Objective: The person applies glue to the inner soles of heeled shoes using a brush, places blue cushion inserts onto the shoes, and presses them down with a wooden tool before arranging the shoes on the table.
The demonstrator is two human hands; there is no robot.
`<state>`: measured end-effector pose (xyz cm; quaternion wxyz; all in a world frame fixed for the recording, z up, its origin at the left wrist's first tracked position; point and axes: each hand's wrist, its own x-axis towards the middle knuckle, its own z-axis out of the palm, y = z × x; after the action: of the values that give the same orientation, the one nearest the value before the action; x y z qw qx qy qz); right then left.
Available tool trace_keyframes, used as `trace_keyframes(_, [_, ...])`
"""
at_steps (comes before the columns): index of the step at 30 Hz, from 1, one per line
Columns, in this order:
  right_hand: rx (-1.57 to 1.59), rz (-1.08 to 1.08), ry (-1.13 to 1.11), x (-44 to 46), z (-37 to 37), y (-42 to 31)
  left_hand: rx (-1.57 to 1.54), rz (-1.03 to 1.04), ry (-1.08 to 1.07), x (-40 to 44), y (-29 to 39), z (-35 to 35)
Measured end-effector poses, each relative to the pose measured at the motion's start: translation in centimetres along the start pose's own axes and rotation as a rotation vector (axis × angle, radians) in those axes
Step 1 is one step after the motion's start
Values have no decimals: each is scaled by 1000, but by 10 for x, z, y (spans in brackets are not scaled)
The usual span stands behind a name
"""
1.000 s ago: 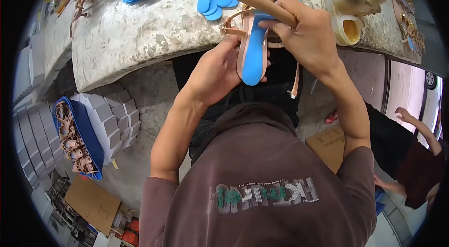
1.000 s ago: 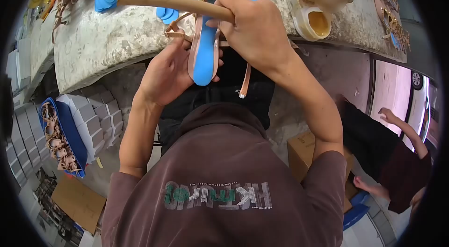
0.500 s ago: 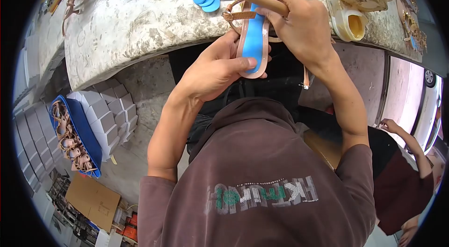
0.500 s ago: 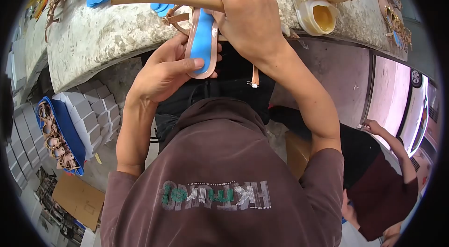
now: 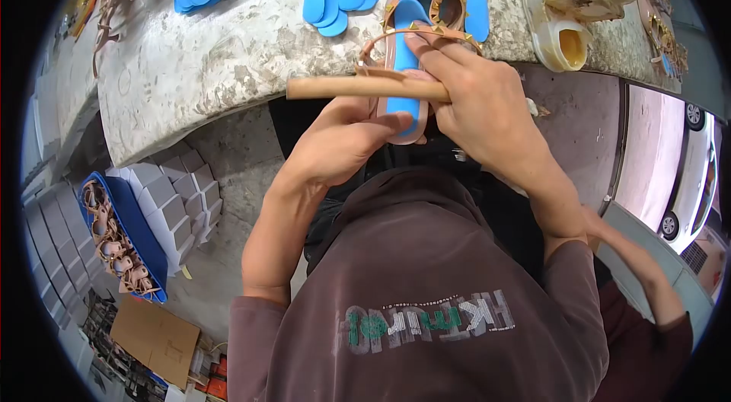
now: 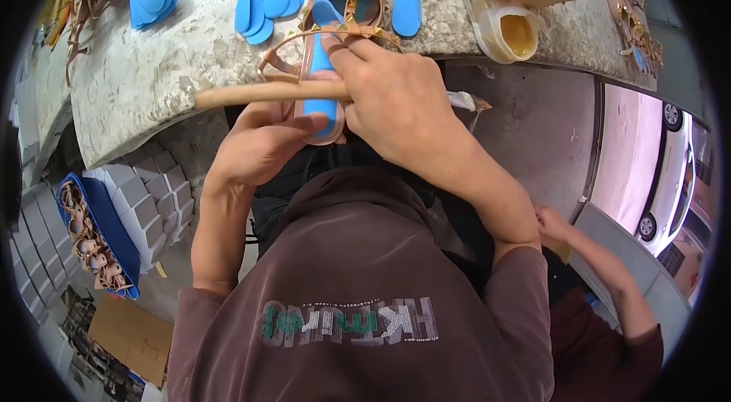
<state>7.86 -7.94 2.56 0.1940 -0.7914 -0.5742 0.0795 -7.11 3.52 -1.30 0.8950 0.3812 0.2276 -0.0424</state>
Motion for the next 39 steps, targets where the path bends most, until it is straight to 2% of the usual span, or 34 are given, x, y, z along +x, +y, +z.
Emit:
trace_keyframes(2, [3, -36, 14, 2, 6, 4, -19, 7, 17, -2, -1, 0])
trace_keyframes(6, [-66, 48, 2, 7, -3, -9, -95, 73, 77, -1, 2, 8])
trace_keyframes(9, [-69, 35, 9, 11, 3, -6, -53, 37, -37, 1, 4, 3])
trace_keyframes(18, [-55, 65, -41, 14, -1, -6, -84, 61, 33, 2, 4, 9])
trace_keyframes(19, [-25, 59, -28, 14, -1, -6, -56, 42, -55, 2, 8, 6])
trace_keyframes(20, [-36, 78, -67, 13, -3, -7, -9, 115, -20, 5, -2, 4])
trace_keyframes(21, [-46, 93, -12, 11, 0, -10, 162, 113, -76, 4, -3, -4])
trace_keyframes(22, [-130, -78, -17, 9, -3, -11, 324, 19, -5, -4, 11, 7])
trace_keyframes(23, [-156, -114, -2, 13, 1, -12, 392, 80, 1, -3, 11, 7])
trace_keyframes(24, [-143, -162, 57, 16, 10, -7, 332, 234, -212, 11, -10, -17])
trace_keyframes(25, [-30, 93, 9, 15, 20, 0, 133, 190, -152, 17, -19, -13])
trace_keyframes(26, [-67, 49, -40, 21, 5, -9, -69, 162, -88, 25, -27, -11])
trace_keyframes(27, [-51, 82, -54, 17, -1, -12, 8, 78, -168, 21, -17, -9])
trace_keyframes(28, [-40, 138, -66, 22, -7, -13, -55, 96, -129, 16, -6, -7])
trace_keyframes(29, [75, 125, -166, 25, -17, -10, -134, 79, -109, 13, -6, 0])
trace_keyframes(30, [237, 141, -142, 24, -28, -14, -5, 174, -248, 30, -20, -15])
trace_keyframes(31, [392, 198, -124, 16, -41, -17, 55, 215, -84, 11, -1, 3])
trace_keyframes(32, [742, 293, -6, 1, -39, -8, 13, 202, -58, 14, -7, 2])
trace_keyframes(33, [471, 311, -13, -5, -74, -15, 97, 255, -11, 9, 2, 9])
trace_keyframes(34, [555, 185, 76, -9, -88, -17, 112, 276, 9, 22, -18, -4])
trace_keyframes(35, [536, 277, 151, -23, -87, -14, -6, 173, -96, 10, 1, 4])
trace_keyframes(36, [618, 313, 239, -37, -79, -17, -59, 147, -47, 7, 2, 10])
trace_keyframes(39, [545, 157, -13, -48, -44, -2, -109, 95, 19, 3, 7, 22])
